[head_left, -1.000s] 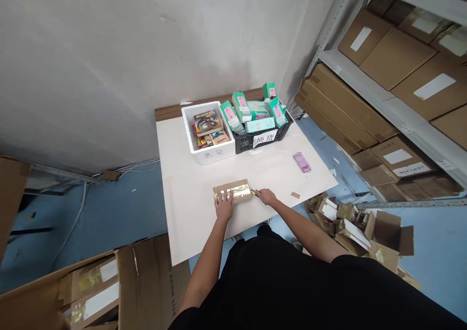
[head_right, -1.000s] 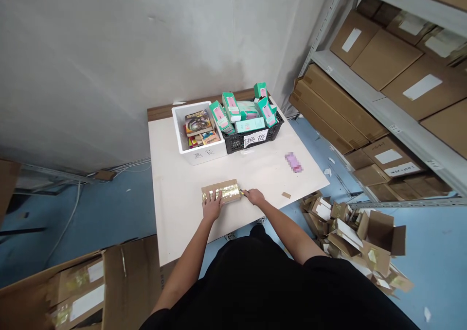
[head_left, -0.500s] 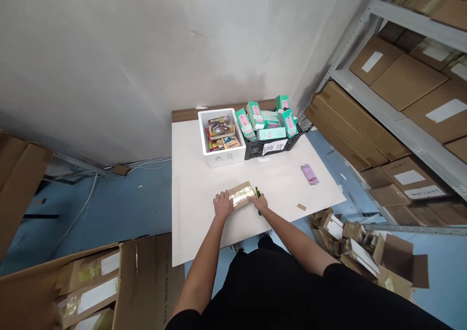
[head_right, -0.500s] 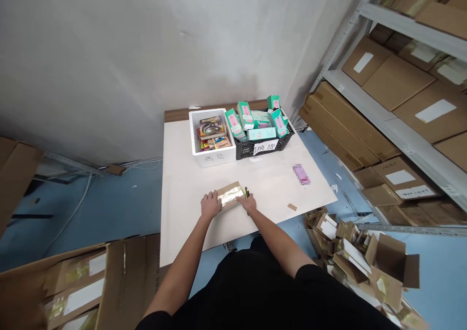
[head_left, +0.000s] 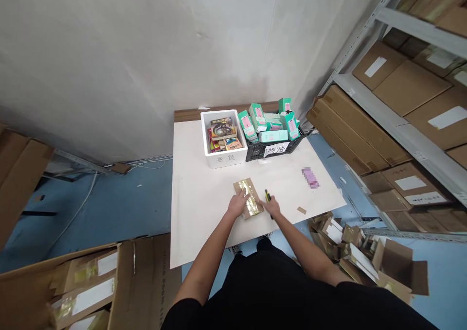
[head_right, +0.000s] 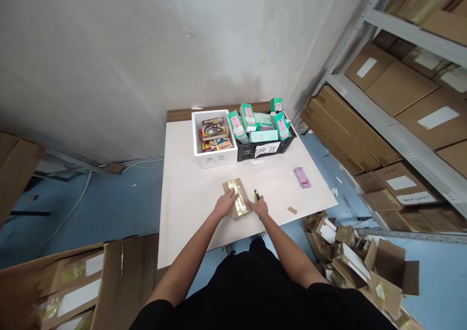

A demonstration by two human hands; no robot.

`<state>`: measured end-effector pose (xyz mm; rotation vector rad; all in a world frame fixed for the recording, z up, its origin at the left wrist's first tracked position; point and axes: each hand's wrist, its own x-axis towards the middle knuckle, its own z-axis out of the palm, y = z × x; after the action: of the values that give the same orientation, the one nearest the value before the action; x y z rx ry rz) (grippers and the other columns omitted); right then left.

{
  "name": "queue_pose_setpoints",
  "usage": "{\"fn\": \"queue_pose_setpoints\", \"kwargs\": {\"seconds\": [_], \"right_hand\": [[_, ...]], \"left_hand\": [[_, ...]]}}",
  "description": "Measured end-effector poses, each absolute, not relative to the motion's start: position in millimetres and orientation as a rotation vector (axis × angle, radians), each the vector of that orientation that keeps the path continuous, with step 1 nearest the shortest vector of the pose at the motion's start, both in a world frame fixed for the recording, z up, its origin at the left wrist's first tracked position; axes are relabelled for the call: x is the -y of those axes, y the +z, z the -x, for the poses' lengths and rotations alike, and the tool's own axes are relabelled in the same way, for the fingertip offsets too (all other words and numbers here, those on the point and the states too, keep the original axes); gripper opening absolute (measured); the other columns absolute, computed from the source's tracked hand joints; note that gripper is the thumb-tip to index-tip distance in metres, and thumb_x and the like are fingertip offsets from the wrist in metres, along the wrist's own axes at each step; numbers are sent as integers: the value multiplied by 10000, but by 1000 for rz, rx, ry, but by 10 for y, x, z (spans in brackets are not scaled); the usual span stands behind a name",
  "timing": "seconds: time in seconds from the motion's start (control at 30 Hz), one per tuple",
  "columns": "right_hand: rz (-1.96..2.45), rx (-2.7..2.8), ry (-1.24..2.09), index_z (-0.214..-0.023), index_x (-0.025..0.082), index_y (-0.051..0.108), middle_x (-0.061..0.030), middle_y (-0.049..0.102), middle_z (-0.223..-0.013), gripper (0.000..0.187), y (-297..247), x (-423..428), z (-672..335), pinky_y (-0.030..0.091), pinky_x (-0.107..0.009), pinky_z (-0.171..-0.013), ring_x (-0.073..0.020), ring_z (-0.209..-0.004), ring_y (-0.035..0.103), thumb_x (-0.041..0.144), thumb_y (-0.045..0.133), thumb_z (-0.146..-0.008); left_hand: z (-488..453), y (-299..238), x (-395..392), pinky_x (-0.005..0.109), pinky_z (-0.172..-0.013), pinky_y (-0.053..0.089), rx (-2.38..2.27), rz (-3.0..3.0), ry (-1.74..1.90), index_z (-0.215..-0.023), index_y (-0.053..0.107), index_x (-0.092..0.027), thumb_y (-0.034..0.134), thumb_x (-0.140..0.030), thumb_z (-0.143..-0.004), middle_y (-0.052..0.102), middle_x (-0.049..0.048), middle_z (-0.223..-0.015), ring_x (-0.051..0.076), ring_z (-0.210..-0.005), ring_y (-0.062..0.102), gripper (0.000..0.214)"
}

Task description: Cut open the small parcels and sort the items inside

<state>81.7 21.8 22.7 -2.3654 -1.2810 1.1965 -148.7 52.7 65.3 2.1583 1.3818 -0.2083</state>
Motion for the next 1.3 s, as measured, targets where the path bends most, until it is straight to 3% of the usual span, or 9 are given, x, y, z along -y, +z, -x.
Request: {"fn": "queue_pose_setpoints", "kwargs": {"seconds": [0.1,0.23,0.37,0.5,0.57,0.63,0.77,1.07,1.3], "right_hand": [[2386,1227,1297,-1225,185,576,-179,741,-1210,720,38,187,-766,545,-378,-895,-349,-1137,726,664,825,-748],[2437,1248,1197,-1247,213,548,-178,731,-1242,754,83,-89,-731,542,-382,-871,-355,-1143,716,608,886,-702],[2438,1324,1094,-1245,228,531,-172,733,-1236,743,271,-789,-698,534,-355,-818,-340,-1115,716,587,902,-710],[2277,1362,1071,-1160,243,559,-100,763,-1093,537,290,-1084,-671,520,-292,-758,-267,-991,735,655,744,-870],[2245,1227,1177,-1041,236,591,-61,756,-927,470,237,-1033,-728,509,-262,-683,-213,-804,737,699,525,-993],[2211,1138,1337,-876,222,604,-38,713,-760,560,180,-925,-825,491,-249,-614,-173,-617,689,708,378,-1039],[2169,1288,1522,-634,214,562,-30,634,-573,649,157,-788,-979,465,-253,-582,-150,-484,608,713,423,-1024],[2285,1740,1437,-691,195,664,-37,622,-542,725,370,-823,-1104,427,-282,-605,-194,-552,645,815,422,-979],[2274,1642,1354,-696,216,685,-75,687,-652,571,357,-431,-1245,482,-310,-768,-280,-840,731,737,635,-925]], "left_hand": [[1395,555,-666,589,-1237,332,-1325,-2175,-330,-1652,334,-384,597,-109,-885,144,39,-1803,330,-1658,115,857],[1418,408,-563,661,-1211,324,-1499,-2047,-543,-1706,168,-364,693,-193,-840,2,85,-1809,382,-1654,81,1028],[1450,385,-301,651,-1202,328,-1660,-1971,-630,-1702,238,-233,738,-307,-812,142,224,-1775,461,-1582,274,1023],[1403,437,-159,603,-1167,396,-1790,-1983,-444,-1677,319,-208,552,-415,-960,403,222,-1680,421,-1516,398,782],[1384,425,-143,593,-1199,368,-1839,-2016,-315,-1674,338,-232,431,-429,-1026,394,178,-1698,393,-1559,338,683],[1385,376,-139,614,-1238,307,-1837,-2020,-283,-1678,336,-292,386,-451,-1049,299,111,-1756,386,-1612,233,650],[1424,236,-142,629,-1270,239,-1815,-1990,-317,-1691,299,-330,377,-465,-1061,185,60,-1794,380,-1643,136,648],[1446,177,-88,629,-1276,230,-1787,-2030,-306,-1698,265,-339,402,-459,-1063,168,52,-1796,376,-1648,120,661],[1422,353,-86,608,-1277,234,-1768,-2012,-275,-1690,294,-352,441,-452,-1045,195,47,-1793,370,-1647,117,669]]}}
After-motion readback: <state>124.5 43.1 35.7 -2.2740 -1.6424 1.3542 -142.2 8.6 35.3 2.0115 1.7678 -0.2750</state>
